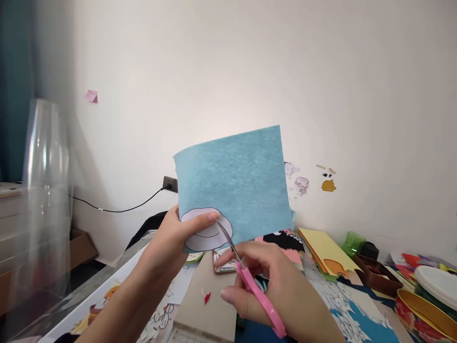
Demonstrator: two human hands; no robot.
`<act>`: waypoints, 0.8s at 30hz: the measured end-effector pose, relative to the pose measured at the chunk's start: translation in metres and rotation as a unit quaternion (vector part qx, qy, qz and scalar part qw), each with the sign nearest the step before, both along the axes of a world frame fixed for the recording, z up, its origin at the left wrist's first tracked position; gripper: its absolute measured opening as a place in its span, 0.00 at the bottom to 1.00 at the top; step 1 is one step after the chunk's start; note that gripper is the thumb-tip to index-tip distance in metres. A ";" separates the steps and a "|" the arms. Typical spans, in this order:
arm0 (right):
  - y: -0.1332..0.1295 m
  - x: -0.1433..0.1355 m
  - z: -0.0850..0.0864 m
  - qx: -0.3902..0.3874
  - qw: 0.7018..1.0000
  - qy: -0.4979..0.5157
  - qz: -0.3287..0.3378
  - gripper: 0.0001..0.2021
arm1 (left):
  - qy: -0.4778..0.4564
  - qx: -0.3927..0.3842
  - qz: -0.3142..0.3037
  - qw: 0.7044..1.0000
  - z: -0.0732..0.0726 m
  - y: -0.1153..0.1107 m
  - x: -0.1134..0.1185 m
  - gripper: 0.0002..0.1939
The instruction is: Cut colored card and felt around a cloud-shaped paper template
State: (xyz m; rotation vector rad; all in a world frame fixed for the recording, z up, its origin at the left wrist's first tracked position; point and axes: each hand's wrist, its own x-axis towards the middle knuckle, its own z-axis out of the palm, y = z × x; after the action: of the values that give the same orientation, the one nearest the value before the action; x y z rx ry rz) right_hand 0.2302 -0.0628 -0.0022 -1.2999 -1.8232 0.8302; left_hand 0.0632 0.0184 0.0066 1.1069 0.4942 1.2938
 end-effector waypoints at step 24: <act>0.013 -0.002 -0.001 -0.039 0.990 0.121 0.060 0.09 | -0.017 0.061 -0.142 0.988 -0.007 0.008 -0.011 0.14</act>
State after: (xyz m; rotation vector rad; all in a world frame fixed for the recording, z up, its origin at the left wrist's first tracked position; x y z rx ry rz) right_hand 0.2283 -0.0502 -0.0030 -1.0915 -1.7009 1.0862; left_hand 0.0525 0.0259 -0.0004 1.2074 0.2226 1.1016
